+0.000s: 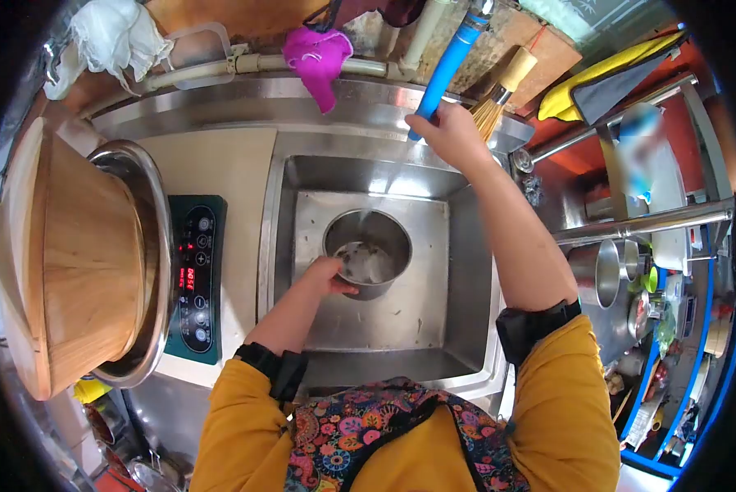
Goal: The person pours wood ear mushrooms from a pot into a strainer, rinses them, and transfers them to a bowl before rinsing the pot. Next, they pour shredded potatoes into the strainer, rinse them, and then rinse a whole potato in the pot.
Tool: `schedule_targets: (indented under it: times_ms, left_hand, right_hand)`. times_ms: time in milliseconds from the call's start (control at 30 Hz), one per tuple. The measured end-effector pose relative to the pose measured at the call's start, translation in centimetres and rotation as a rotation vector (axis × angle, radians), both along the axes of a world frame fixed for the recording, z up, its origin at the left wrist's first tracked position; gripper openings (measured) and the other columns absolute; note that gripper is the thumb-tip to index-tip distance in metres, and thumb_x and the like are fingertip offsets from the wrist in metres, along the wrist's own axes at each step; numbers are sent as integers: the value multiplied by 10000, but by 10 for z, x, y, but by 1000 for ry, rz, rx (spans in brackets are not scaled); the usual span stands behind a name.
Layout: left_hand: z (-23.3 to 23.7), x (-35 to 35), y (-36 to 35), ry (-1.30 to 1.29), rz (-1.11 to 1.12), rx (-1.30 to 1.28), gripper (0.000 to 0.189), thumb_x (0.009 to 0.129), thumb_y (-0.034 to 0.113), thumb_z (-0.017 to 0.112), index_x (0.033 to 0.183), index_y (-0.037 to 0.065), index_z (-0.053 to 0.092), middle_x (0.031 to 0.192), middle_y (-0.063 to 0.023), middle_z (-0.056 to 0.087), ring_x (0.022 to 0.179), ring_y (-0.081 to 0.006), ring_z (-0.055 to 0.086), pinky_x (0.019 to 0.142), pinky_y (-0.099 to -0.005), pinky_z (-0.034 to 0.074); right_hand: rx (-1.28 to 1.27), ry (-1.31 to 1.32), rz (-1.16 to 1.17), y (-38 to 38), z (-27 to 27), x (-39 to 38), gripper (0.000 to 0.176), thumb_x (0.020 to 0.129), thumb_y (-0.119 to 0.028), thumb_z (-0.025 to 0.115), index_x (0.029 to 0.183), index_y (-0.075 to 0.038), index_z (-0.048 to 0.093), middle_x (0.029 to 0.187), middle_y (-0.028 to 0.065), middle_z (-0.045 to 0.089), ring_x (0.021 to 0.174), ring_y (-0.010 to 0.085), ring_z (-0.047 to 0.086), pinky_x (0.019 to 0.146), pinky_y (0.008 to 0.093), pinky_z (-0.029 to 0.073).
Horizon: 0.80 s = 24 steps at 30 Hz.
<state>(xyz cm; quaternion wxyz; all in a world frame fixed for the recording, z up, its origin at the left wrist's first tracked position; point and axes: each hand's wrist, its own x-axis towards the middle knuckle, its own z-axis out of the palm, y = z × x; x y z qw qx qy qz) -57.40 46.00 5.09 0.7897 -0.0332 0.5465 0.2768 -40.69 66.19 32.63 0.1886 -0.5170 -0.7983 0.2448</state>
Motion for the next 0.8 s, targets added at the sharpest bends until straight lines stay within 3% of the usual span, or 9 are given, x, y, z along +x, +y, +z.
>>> schedule_targets:
  times_ms: [67, 200, 400, 467, 533, 633, 700, 767, 800]
  left_hand:
    - [-8, 2, -5, -46, 68, 82, 439, 769, 9, 454, 1179, -90, 331, 1055, -288, 528, 810, -448, 616, 581, -514, 577]
    - [-10, 10, -6, 276, 66, 153, 448, 778, -4, 452, 1194, -34, 290, 1117, -255, 504, 796, -403, 631, 575, -514, 580]
    - [26, 11, -16, 326, 169, 202, 441, 813, 20, 458, 1215, -8, 279, 1136, -234, 507, 822, -396, 634, 582, -493, 585]
    - [11, 5, -21, 195, 192, 185, 435, 819, 31, 467, 1222, -9, 306, 1137, -223, 520, 836, -387, 637, 603, -477, 588]
    - [23, 2, -29, 113, 150, 215, 426, 820, 40, 471, 1225, -6, 347, 1133, -214, 535, 840, -372, 641, 630, -466, 589]
    - [73, 8, -43, 90, 171, 180, 412, 824, 48, 462, 1228, 4, 397, 1128, -209, 549, 846, -356, 644, 655, -459, 588]
    - [90, 22, -50, 94, 157, 182, 418, 815, 39, 436, 1224, -24, 387, 1098, -225, 552, 840, -373, 639, 666, -463, 588]
    - [94, 35, -54, 78, 91, 246, 440, 794, 18, 394, 1216, -89, 339, 1040, -256, 552, 822, -413, 629, 675, -472, 587]
    - [93, 40, -58, 71, 63, 268, 446, 785, 19, 397, 1217, -81, 340, 1043, -254, 550, 817, -412, 630, 670, -471, 587]
  right_hand:
    - [-32, -13, 5, -7, 9, 4, 380, 775, -363, 653, 755, 16, 638, 683, 157, 638, 652, 282, 633, 640, 377, 490]
    - [-20, -112, 29, -12, 14, 9, 389, 774, -363, 652, 742, 25, 638, 685, 144, 645, 615, 255, 634, 635, 365, 495]
    - [-404, 3, 3, -36, 33, -8, 397, 785, -349, 643, 888, 33, 627, 789, 148, 660, 559, 225, 636, 641, 341, 516]
    - [-131, -119, 161, -22, 50, 6, 341, 798, -294, 624, 930, 20, 607, 823, 158, 650, 593, 240, 642, 644, 357, 524]
    - [490, -176, 100, 8, 92, 34, 349, 884, -247, 417, 1022, 36, 568, 744, 129, 651, 597, 162, 621, 585, 304, 496]
    - [321, 479, -338, 2, 176, 19, 398, 899, -337, 444, 979, 21, 597, 726, 129, 640, 637, 180, 603, 623, 315, 480]
    - [320, 122, -293, -18, 198, -26, 595, 916, -470, 342, 836, 58, 605, 729, 233, 610, 714, 380, 611, 699, 443, 464]
    - [688, -91, -219, -43, 187, -38, 624, 894, -509, 370, 832, 59, 621, 805, 262, 618, 799, 400, 617, 740, 466, 465]
    - [639, -54, 87, -55, 180, -22, 530, 892, -461, 424, 880, 33, 615, 746, 200, 612, 729, 312, 609, 681, 404, 465]
